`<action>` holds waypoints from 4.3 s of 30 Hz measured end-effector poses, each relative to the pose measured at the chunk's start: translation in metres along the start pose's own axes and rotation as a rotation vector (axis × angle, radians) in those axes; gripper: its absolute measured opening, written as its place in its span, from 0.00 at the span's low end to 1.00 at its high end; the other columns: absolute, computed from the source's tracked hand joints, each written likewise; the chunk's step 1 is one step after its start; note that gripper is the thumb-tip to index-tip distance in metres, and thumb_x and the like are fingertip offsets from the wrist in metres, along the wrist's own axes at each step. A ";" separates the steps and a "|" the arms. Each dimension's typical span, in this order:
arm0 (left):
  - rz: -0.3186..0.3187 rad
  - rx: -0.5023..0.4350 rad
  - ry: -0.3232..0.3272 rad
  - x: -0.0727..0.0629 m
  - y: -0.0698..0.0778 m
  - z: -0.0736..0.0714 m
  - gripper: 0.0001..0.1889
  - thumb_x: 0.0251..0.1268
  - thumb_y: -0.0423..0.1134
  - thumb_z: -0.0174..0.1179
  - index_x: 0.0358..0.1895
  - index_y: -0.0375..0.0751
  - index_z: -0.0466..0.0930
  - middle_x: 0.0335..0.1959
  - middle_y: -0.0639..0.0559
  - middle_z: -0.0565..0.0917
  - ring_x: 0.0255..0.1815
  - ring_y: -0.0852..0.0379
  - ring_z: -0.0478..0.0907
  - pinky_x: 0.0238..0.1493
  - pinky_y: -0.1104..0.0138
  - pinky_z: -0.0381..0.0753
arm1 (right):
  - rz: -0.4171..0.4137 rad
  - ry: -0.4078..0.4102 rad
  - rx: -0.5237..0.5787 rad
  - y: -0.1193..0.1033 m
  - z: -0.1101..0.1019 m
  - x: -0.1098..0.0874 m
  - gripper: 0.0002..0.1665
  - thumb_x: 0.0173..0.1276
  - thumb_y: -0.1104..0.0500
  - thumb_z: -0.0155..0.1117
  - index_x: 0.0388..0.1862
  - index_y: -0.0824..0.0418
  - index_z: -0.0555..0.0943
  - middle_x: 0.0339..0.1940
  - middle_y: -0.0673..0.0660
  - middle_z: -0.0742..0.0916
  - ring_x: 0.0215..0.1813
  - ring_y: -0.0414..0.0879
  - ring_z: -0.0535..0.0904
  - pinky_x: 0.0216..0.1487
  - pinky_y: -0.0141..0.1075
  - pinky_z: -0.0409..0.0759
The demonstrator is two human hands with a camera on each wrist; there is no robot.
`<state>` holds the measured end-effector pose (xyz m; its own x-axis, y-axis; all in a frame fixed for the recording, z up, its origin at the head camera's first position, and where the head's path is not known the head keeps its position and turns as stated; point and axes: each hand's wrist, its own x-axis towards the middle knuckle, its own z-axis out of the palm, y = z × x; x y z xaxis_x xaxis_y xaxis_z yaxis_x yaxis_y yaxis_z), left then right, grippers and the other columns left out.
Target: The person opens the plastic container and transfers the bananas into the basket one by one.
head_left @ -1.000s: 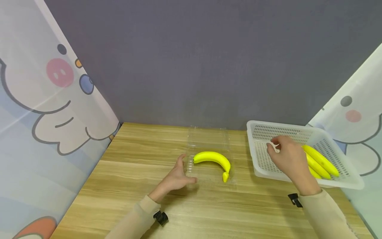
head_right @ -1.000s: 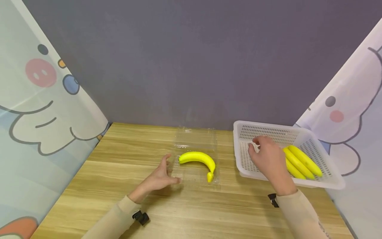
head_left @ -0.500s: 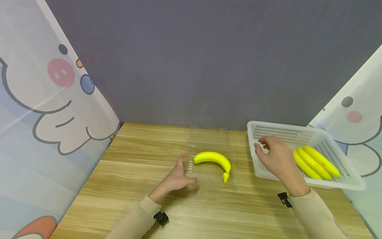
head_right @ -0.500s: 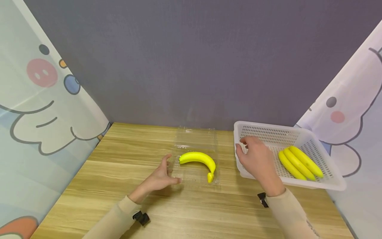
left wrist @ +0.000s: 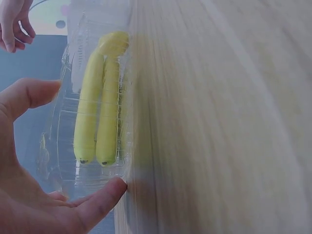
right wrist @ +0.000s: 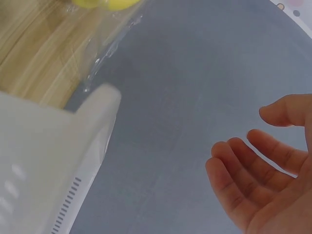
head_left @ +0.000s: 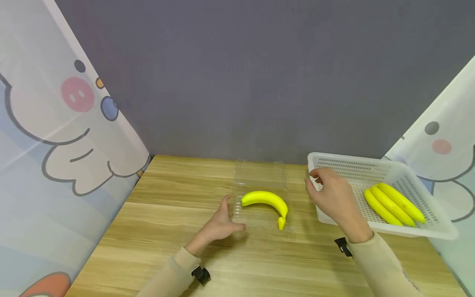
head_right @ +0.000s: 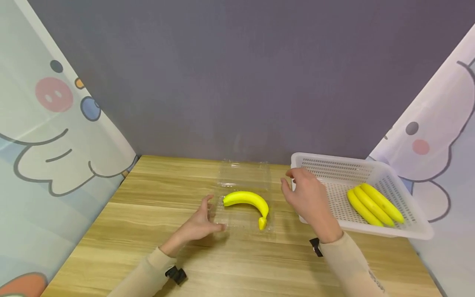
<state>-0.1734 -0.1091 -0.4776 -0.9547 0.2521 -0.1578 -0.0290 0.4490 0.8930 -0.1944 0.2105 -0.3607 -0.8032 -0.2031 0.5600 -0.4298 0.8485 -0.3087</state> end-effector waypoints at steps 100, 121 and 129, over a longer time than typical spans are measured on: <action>0.013 -0.013 -0.013 0.001 0.002 0.000 0.62 0.52 0.44 0.76 0.81 0.39 0.37 0.75 0.18 0.52 0.74 0.26 0.58 0.68 0.40 0.67 | -0.103 -0.667 -0.033 -0.045 0.129 0.012 0.28 0.68 0.49 0.70 0.63 0.58 0.79 0.54 0.55 0.84 0.51 0.51 0.80 0.48 0.49 0.82; 0.017 0.016 0.000 0.000 0.000 -0.001 0.61 0.52 0.47 0.76 0.81 0.39 0.39 0.74 0.21 0.58 0.71 0.27 0.63 0.64 0.36 0.69 | -0.149 -0.700 0.042 -0.053 0.138 0.006 0.25 0.66 0.51 0.72 0.60 0.55 0.80 0.53 0.55 0.83 0.55 0.52 0.78 0.58 0.52 0.78; 0.019 0.034 0.012 0.001 0.000 0.000 0.61 0.51 0.46 0.76 0.81 0.39 0.40 0.72 0.21 0.61 0.69 0.28 0.66 0.61 0.35 0.71 | -0.162 -0.723 0.042 -0.056 0.142 0.005 0.24 0.65 0.50 0.73 0.58 0.53 0.79 0.55 0.54 0.83 0.56 0.52 0.78 0.56 0.54 0.79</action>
<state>-0.1748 -0.1088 -0.4773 -0.9584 0.2512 -0.1355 -0.0005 0.4735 0.8808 -0.2328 0.0928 -0.4497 -0.7934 -0.6074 -0.0411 -0.5695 0.7644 -0.3022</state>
